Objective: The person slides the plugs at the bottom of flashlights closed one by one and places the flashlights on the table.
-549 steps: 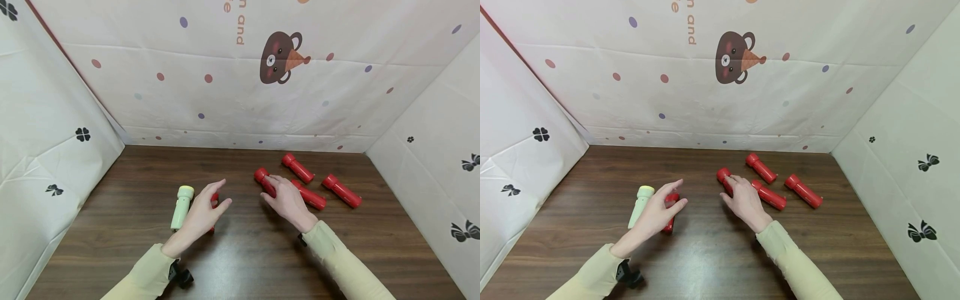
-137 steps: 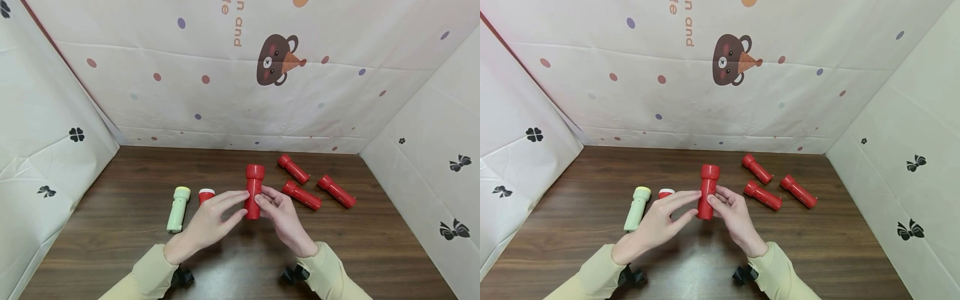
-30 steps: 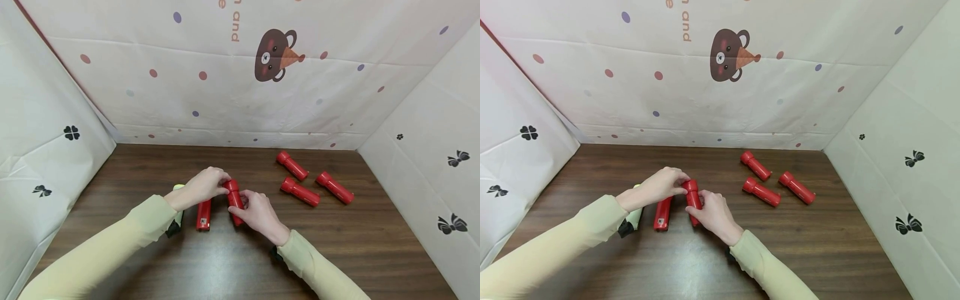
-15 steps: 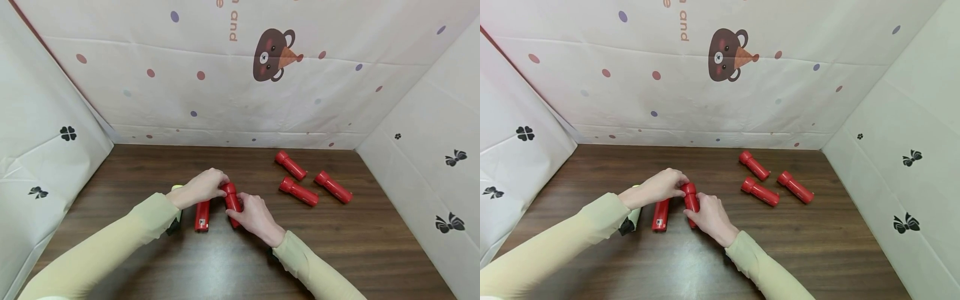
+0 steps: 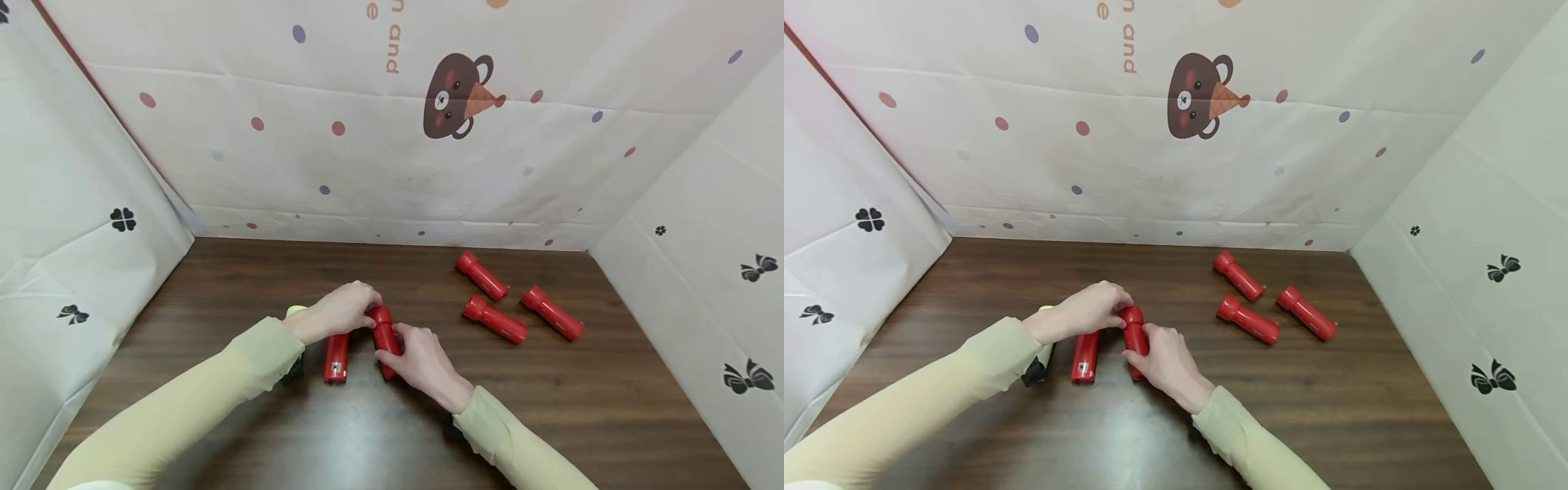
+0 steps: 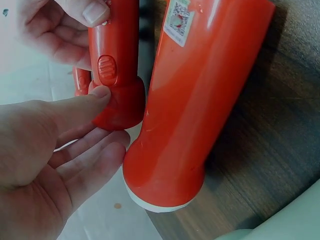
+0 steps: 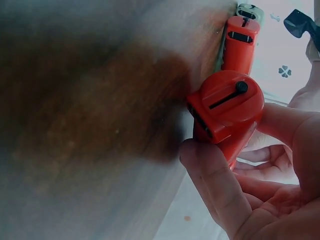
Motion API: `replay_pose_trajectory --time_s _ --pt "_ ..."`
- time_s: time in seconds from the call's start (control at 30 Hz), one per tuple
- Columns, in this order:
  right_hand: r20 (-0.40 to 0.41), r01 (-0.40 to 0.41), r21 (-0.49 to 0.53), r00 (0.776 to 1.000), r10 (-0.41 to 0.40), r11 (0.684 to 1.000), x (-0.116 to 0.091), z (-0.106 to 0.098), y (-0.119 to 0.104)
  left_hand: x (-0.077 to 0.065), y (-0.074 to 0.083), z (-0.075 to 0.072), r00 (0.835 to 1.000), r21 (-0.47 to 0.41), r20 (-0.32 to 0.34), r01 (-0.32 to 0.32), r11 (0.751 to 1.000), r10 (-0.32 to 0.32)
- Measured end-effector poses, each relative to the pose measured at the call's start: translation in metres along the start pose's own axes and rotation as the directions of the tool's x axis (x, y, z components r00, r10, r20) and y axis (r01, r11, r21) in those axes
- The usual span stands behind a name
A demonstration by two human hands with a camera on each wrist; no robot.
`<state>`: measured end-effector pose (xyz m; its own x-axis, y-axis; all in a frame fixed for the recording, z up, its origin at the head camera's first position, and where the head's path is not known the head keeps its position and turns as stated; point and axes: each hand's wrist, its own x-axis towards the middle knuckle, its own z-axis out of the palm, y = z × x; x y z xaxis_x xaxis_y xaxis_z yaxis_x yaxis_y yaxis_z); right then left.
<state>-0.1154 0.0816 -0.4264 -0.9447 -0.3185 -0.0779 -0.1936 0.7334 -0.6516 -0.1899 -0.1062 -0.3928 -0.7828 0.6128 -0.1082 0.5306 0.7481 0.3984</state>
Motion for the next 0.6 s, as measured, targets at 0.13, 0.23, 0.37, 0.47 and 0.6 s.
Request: replay_pose_trajectory --time_s 0.13,0.23,0.37,0.47,0.6 --pt "0.010 0.004 0.026 1.000 -0.004 1.000 -0.0018 -0.0008 0.0028 0.0013 0.0003 0.0009 1.000 0.002 -0.013 -0.019 1.000 0.019" --pt "0.011 0.006 0.044 1.000 -0.007 0.999 -0.0029 -0.0017 0.0039 0.0022 0.0003 0.0011 0.999 0.016 -0.020 -0.033 0.999 0.034" --pt "0.008 0.003 0.055 1.000 -0.004 0.998 -0.0035 -0.0021 0.0048 0.0033 0.0005 0.0012 0.998 0.036 -0.024 -0.050 0.998 0.051" --pt "0.001 0.005 0.049 1.000 -0.005 0.999 -0.0039 -0.0020 0.0054 0.0038 0.0003 0.0021 0.998 0.048 -0.022 -0.053 0.997 0.054" --pt "-0.023 0.022 0.025 0.999 -0.022 0.999 -0.0041 -0.0014 0.0068 0.0047 0.0003 0.0042 0.999 0.059 -0.022 -0.045 0.997 0.047"
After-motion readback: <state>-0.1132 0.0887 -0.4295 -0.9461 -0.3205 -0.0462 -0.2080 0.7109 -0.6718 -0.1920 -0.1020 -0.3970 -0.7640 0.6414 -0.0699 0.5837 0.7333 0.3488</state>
